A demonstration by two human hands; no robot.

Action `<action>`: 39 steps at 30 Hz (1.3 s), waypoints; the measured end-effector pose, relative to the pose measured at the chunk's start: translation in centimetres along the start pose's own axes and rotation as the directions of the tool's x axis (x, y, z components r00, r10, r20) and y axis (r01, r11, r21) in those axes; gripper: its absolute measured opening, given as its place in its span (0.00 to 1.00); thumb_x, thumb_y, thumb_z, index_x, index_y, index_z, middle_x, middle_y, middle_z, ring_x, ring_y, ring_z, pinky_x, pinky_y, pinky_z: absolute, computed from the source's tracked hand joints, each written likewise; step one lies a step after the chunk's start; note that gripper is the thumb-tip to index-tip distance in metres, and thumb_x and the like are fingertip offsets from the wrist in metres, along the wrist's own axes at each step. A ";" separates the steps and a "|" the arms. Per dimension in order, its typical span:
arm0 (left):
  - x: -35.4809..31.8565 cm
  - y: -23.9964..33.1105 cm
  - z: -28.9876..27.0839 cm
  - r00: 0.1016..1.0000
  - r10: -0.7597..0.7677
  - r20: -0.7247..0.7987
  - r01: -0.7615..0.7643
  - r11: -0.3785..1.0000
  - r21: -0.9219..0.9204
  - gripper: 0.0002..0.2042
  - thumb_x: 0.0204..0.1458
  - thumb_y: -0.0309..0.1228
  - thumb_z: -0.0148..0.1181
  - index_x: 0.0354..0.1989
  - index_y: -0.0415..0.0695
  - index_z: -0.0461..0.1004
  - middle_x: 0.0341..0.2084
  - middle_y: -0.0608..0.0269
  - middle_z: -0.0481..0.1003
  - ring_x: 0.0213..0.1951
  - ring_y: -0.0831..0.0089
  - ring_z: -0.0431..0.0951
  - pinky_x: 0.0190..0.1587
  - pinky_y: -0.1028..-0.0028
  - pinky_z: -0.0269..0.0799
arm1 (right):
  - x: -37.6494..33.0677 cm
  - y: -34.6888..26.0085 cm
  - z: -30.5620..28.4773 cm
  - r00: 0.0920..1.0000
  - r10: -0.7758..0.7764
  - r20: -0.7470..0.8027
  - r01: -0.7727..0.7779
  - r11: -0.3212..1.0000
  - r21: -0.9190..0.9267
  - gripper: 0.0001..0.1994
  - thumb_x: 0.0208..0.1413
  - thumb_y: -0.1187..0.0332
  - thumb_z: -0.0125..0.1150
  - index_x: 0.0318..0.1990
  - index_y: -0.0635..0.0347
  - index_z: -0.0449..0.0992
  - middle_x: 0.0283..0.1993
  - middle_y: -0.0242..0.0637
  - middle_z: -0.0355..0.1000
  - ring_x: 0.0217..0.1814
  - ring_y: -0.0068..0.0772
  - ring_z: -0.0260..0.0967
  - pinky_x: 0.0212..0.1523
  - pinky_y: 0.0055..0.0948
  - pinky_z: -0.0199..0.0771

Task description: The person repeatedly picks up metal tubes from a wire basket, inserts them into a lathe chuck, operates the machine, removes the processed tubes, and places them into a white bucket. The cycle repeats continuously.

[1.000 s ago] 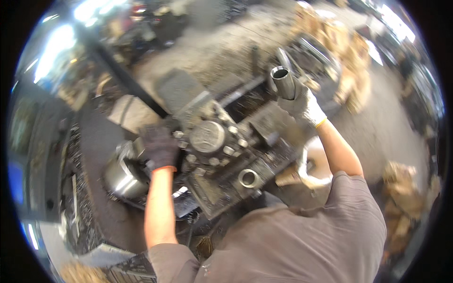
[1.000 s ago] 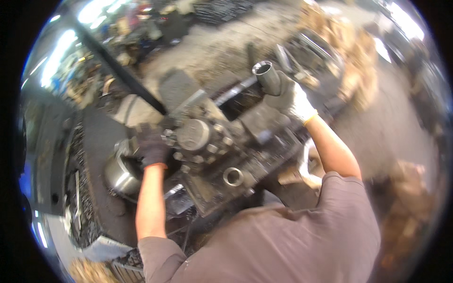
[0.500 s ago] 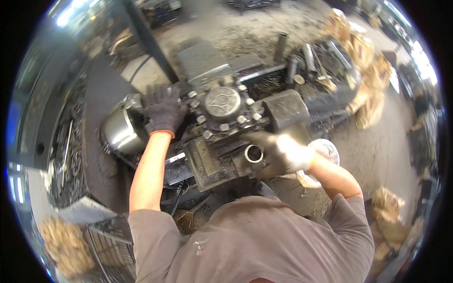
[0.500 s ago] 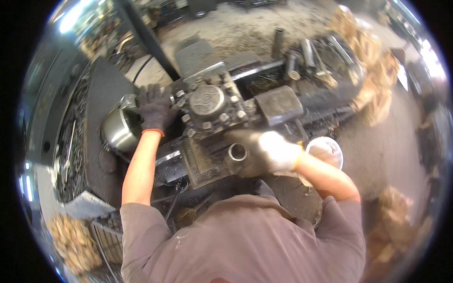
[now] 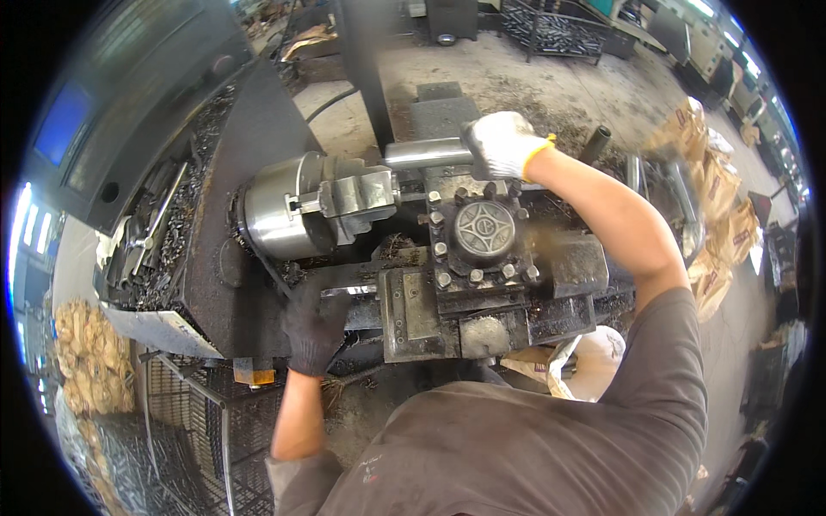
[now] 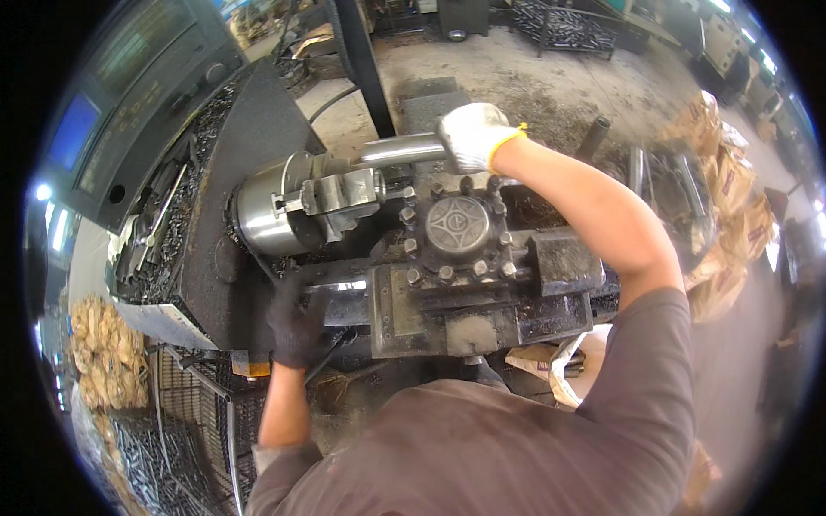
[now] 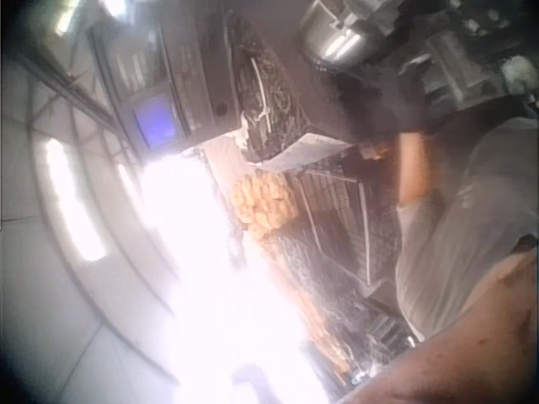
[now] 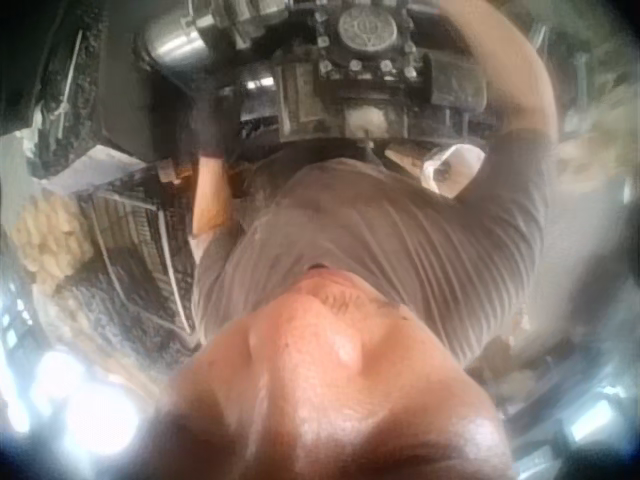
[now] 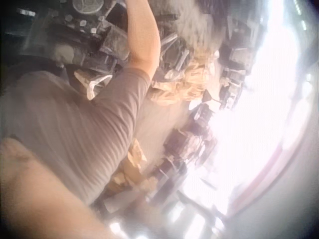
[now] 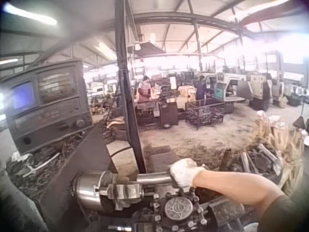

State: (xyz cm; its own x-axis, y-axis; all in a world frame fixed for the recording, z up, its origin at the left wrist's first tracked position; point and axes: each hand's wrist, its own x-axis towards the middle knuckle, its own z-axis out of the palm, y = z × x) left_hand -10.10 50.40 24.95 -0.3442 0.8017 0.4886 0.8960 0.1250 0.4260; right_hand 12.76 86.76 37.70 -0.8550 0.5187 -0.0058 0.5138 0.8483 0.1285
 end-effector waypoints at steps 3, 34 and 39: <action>-8.5 -3.4 1.7 0.688 -0.694 0.212 0.652 0.464 -0.600 0.17 0.64 0.41 0.64 0.54 0.44 0.77 0.44 0.58 0.81 0.43 0.58 0.83 0.46 0.54 0.80 | 4.0 1.1 5.5 0.970 -0.011 0.243 0.009 1.000 0.013 0.13 0.52 0.62 0.71 0.40 0.61 0.88 0.37 0.50 0.84 0.36 0.43 0.84 0.40 0.42 0.85; -1.4 -1.5 -9.6 0.833 0.084 -0.547 0.112 0.943 0.315 0.18 0.61 0.27 0.62 0.59 0.36 0.77 0.54 0.45 0.81 0.55 0.44 0.79 0.61 0.53 0.74 | -19.0 -12.0 0.7 0.840 0.167 -0.517 0.375 0.510 0.774 0.13 0.53 0.85 0.59 0.44 0.65 0.84 0.39 0.44 0.85 0.35 0.31 0.83 0.37 0.30 0.85; 20.8 -2.4 -10.7 0.895 -0.137 -0.425 0.354 0.799 0.486 0.35 0.68 0.50 0.51 0.80 0.48 0.53 0.63 0.40 0.75 0.64 0.41 0.75 0.65 0.43 0.70 | -21.3 -11.4 3.3 0.924 0.136 -0.358 0.290 0.363 0.886 0.15 0.49 0.84 0.61 0.45 0.68 0.84 0.40 0.47 0.85 0.38 0.37 0.86 0.41 0.33 0.86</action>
State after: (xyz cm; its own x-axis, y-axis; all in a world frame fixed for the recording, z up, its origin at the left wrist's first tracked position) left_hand -22.35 60.52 42.21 -0.5503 0.4514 0.7024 0.7308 0.6673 0.1436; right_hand 25.35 66.45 33.06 -0.7455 0.5563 0.3670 0.0021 0.5525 -0.8335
